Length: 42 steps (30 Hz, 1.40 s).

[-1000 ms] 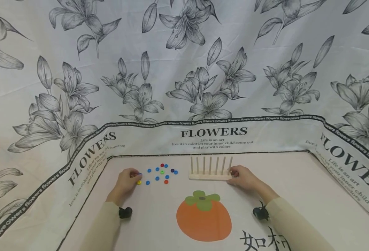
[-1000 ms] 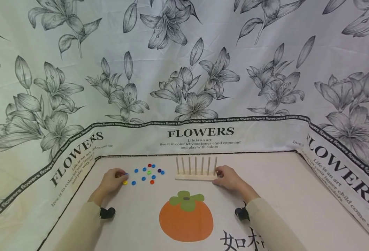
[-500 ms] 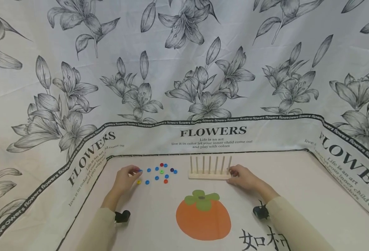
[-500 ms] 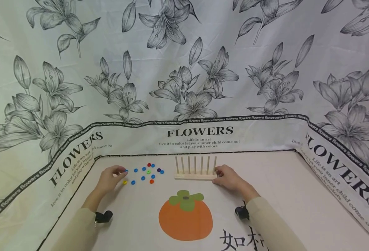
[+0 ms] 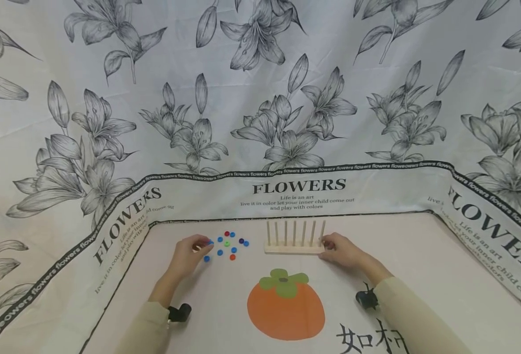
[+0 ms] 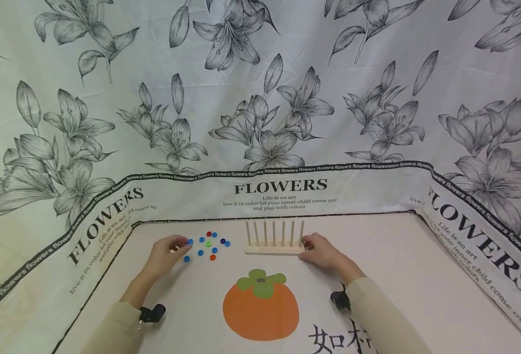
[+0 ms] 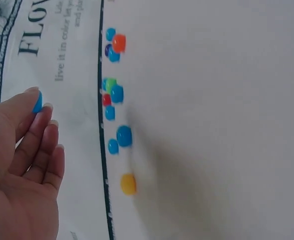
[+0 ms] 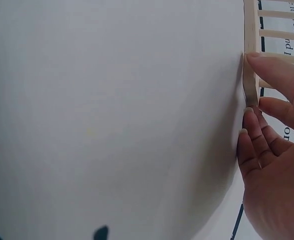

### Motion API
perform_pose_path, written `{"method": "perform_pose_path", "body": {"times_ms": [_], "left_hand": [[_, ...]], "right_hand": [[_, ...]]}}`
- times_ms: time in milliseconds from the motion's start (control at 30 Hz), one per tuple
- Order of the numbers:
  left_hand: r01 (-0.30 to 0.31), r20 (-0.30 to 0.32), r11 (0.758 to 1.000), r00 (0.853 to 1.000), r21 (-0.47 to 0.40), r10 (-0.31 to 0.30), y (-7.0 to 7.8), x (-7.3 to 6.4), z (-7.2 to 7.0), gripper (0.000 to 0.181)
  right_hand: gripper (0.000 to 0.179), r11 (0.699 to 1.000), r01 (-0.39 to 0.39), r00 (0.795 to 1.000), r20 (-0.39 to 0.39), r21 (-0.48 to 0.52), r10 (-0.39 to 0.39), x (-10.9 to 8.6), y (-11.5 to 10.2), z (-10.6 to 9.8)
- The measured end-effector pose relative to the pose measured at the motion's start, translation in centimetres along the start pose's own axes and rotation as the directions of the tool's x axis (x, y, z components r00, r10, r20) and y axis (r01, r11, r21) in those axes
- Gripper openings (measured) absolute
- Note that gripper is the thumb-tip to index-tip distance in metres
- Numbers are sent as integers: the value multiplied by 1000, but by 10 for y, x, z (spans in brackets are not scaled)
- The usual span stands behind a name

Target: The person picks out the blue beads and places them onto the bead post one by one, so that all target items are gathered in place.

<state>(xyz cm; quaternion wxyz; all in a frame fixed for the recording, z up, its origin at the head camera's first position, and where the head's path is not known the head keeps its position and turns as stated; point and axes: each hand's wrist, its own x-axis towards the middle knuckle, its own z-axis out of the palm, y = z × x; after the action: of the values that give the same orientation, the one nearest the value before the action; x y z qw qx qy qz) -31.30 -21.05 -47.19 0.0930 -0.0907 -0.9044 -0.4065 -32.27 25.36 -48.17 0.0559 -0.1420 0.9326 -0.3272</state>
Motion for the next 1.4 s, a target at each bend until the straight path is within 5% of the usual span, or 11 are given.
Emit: {"method": "perform_pose_path", "body": {"times_ms": [600, 1400], "left_hand": [[-101, 29, 991, 994, -84, 104, 46, -5, 23, 20], [-256, 57, 953, 962, -160, 268, 89, 2, 57, 15]], "right_hand": [[48, 1000, 20, 1000, -9, -6, -20, 0, -2, -4], [53, 1000, -10, 1000, 4, 6, 10, -2, -3, -1]]}}
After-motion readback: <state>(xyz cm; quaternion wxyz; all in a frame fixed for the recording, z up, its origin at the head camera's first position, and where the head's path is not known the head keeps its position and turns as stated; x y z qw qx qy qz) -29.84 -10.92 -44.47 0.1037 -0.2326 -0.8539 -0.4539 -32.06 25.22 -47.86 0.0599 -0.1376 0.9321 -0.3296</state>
